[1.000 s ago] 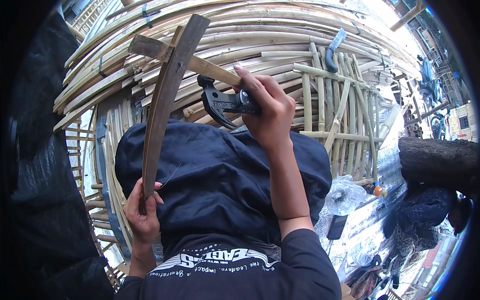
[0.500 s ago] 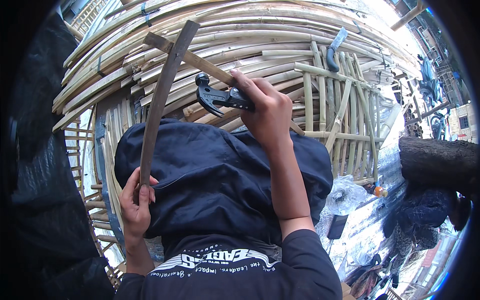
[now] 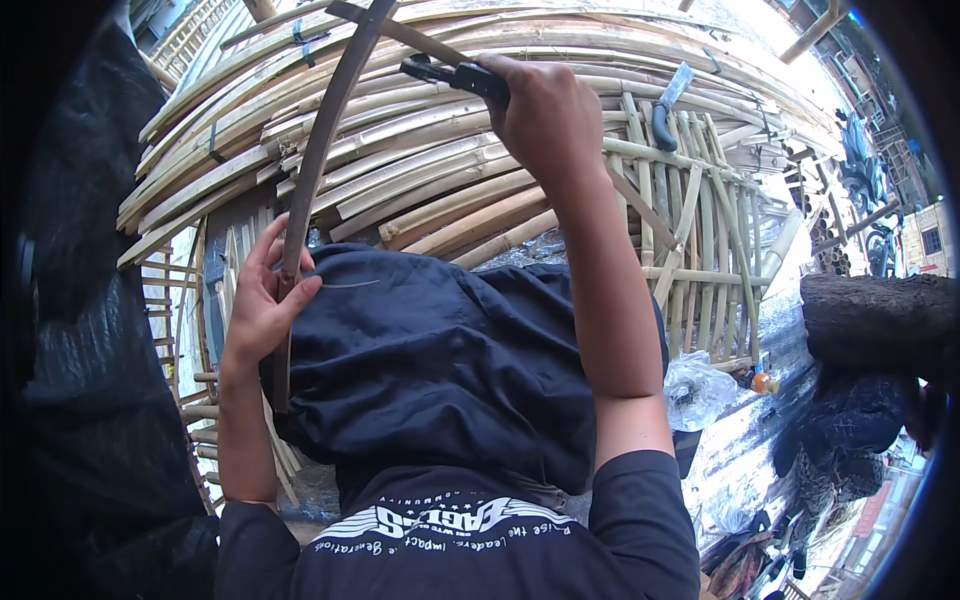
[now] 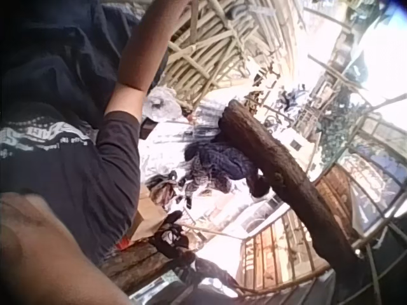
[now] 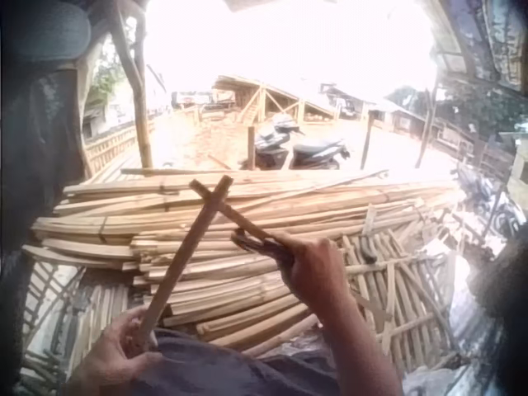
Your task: The person fits and hammers wooden slats into a frame structure, using a hammer to secure joints and moving individual pieces into place by hand.
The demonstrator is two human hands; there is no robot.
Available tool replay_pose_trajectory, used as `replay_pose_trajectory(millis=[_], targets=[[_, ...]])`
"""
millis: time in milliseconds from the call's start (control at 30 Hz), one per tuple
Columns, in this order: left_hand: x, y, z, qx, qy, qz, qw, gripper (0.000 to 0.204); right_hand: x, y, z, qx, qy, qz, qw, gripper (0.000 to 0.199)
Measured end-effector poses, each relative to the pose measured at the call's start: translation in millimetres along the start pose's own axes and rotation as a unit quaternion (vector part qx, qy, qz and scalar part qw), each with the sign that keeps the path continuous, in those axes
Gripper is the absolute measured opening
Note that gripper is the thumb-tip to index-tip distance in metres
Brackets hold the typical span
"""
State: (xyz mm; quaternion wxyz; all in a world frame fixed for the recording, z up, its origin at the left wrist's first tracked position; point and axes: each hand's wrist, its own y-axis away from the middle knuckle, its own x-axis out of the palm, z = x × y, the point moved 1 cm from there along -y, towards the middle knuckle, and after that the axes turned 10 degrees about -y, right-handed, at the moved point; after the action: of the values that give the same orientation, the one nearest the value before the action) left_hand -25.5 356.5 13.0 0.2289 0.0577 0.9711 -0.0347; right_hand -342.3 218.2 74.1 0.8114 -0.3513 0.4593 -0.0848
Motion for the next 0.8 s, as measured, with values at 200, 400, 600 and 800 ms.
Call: replay_pose_trajectory(millis=[200, 400, 600, 800], targets=[[1.6, -25.6, 8.7, -0.033, -0.056, 0.091, 0.994, 0.075, -27.1, -41.6, -34.9, -0.021, 0.104, -0.05, 0.993, 0.027], [-4.5, -29.0, 18.8, -0.016, -0.048, 0.007, 0.999, 0.053, -44.9, -55.3, -55.0, -0.006, 0.126, -0.057, 0.99, 0.034], [-19.1, -16.1, -0.4, 0.039, -0.124, -0.033, 0.991, 0.038, -34.1, -27.5, -48.7, 0.019, 0.015, -0.114, 0.993, 0.028], [-54.1, 25.3, -26.2, -0.011, -0.033, 0.116, 0.993, 0.045, -12.5, -6.3, -29.5, 0.01, -0.137, -0.211, 0.968, 0.032]])
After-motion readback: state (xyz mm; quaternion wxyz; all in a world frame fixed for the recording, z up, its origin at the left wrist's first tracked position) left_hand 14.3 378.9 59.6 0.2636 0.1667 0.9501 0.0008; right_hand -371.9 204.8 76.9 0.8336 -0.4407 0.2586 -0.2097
